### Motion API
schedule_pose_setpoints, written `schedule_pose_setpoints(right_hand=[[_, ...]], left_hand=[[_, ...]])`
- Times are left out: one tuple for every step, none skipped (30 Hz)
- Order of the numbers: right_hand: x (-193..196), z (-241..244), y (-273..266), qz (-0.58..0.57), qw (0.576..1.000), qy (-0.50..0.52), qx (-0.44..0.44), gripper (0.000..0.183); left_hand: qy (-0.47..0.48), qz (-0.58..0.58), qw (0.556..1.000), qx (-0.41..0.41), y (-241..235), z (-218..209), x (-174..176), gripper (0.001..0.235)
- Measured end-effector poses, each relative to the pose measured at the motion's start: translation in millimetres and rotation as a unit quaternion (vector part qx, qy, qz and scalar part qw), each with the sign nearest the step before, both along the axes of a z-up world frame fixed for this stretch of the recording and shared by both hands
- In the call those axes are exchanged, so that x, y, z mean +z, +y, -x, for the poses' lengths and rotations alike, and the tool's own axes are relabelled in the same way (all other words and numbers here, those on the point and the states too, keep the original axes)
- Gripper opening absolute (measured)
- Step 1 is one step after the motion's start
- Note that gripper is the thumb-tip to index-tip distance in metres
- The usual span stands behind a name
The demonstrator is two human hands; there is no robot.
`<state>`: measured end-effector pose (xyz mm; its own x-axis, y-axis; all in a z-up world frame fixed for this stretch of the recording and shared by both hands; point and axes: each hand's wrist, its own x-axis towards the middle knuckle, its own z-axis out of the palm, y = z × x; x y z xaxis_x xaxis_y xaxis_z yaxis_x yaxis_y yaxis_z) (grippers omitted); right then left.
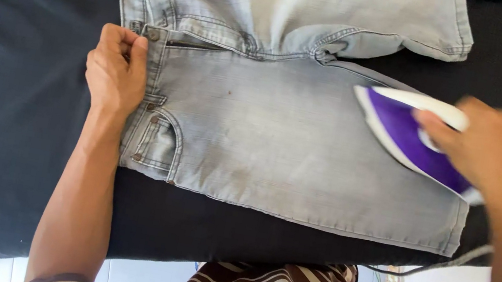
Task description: Ironing a pair of denim shorts on an ironing board.
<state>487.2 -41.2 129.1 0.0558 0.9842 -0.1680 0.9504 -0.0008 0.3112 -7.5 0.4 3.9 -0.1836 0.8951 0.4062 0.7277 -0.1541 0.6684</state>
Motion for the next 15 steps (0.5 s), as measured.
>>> schedule_pose_setpoints(right_hand=[[-4.0,-18.7,-9.0,-0.003,0.999,-0.028,-0.035,0.067],[-8.1,-37.1,-17.9,-0.005,0.996,-0.057,-0.069,0.068],[-18.9,-54.0,-25.0,-0.005,0.996,-0.057,-0.070,0.068],[-29.6,-71.3,-32.4,-0.018,0.994,-0.055,-0.092,0.068],[-40.2,-88.4,-40.0,-0.030,0.992,-0.052,-0.114,0.069],[-37.2,-86.4,-39.5,-0.032,0.992,-0.053,-0.114,0.069],[-34.2,-84.0,-39.2,-0.037,0.992,-0.060,-0.108,0.068],[-31.9,-80.7,-39.6,-0.041,0.992,-0.067,-0.100,0.068],[-28.1,-72.8,-38.2,-0.040,0.992,-0.067,-0.100,0.068],[-24.6,-64.8,-35.2,-0.042,0.994,-0.079,-0.065,0.067],[-21.0,-56.5,-32.2,-0.043,0.995,-0.090,-0.029,0.067],[-18.7,-41.9,-26.0,-0.044,0.995,-0.090,-0.028,0.067],[-16.2,-27.0,-19.7,-0.060,0.996,-0.056,0.020,0.067],[-14.2,-12.1,-13.9,-0.075,0.995,-0.023,0.069,0.067],[-10.1,12.6,-5.1,-0.075,0.994,-0.022,0.071,0.067]], left_hand=[[0.002,0.006,1.000,0.004,0.7,0.1,-0.1,0.019],[0.003,0.012,1.000,0.009,0.8,0.5,-0.5,0.019],[0.003,0.013,1.000,0.008,0.4,0.8,-0.6,0.019],[0.005,0.012,1.000,0.008,0.5,0.6,-0.7,0.019],[0.007,0.011,1.000,0.009,0.5,0.6,-0.8,0.019],[0.005,0.010,1.000,0.009,1.3,0.2,-1.7,0.019],[0.008,0.005,1.000,0.009,2.0,0.2,-2.6,0.019],[0.012,0.002,1.000,0.009,1.0,1.3,-3.6,0.019],[0.012,0.003,1.000,0.009,0.5,0.9,-3.9,0.019],[0.014,0.001,1.000,0.010,0.4,0.9,-4.0,0.018],[0.016,-0.002,1.000,0.010,0.3,1.1,-4.0,0.018],[0.017,-0.003,1.000,0.012,0.6,0.8,-3.4,0.018],[0.014,-0.005,1.000,0.010,1.0,0.7,-2.7,0.018],[0.012,-0.007,1.000,0.008,0.8,0.7,-2.4,0.018],[0.013,-0.007,1.000,0.009,0.4,-0.2,-2.3,0.018]])
